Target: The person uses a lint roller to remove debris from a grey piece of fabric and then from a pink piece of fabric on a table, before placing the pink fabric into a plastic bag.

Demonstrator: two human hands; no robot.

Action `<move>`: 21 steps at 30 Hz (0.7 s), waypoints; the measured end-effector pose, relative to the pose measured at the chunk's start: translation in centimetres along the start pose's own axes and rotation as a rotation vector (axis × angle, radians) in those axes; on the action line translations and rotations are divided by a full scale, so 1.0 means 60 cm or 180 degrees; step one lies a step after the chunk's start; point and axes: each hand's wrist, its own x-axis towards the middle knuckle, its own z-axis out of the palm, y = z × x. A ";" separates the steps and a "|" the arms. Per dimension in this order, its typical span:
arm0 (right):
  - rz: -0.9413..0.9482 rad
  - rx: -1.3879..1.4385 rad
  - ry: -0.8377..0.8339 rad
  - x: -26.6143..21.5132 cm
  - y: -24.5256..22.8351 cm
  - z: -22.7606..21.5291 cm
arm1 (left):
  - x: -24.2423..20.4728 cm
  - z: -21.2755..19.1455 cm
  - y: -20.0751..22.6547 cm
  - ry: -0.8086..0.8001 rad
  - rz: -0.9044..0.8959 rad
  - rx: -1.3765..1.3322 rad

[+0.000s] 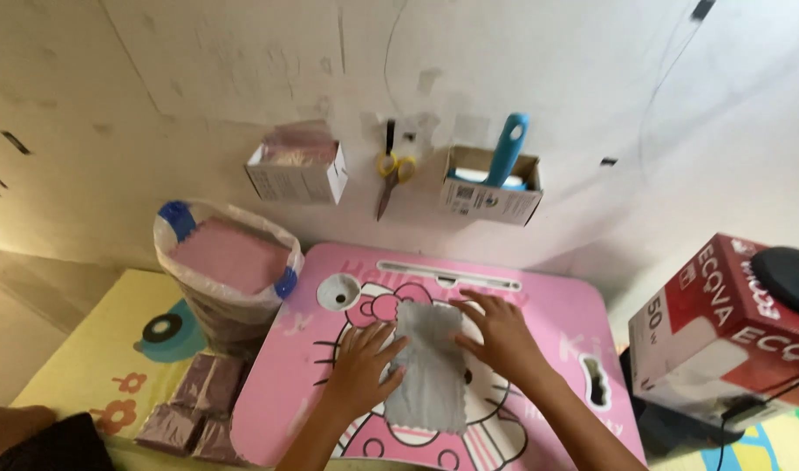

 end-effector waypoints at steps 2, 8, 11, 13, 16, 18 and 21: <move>-0.0265 -0.0253 0.0641 0.036 -0.027 -0.076 | 0.001 0.005 -0.002 0.0055 -0.0057 0.0017; -0.1049 -0.1908 0.2211 0.143 -0.050 -0.236 | -0.005 0.029 -0.007 -0.0498 -0.0657 0.0148; -0.1046 -0.2611 0.2138 0.192 -0.024 -0.254 | -0.003 0.023 -0.004 -0.0277 -0.0484 0.0114; -0.1033 -0.2919 0.2049 0.219 -0.011 -0.265 | -0.002 0.022 -0.002 -0.0130 -0.0420 0.0065; -0.0869 -0.3117 0.2002 0.239 -0.007 -0.291 | -0.005 0.021 -0.003 -0.0220 -0.0499 0.0022; -0.0800 -0.3294 0.1446 0.249 0.002 -0.301 | -0.005 0.025 -0.004 -0.0309 -0.0549 0.0115; -0.0656 -0.3645 0.1039 0.254 -0.009 -0.319 | -0.009 0.027 0.000 -0.0111 -0.0458 0.0102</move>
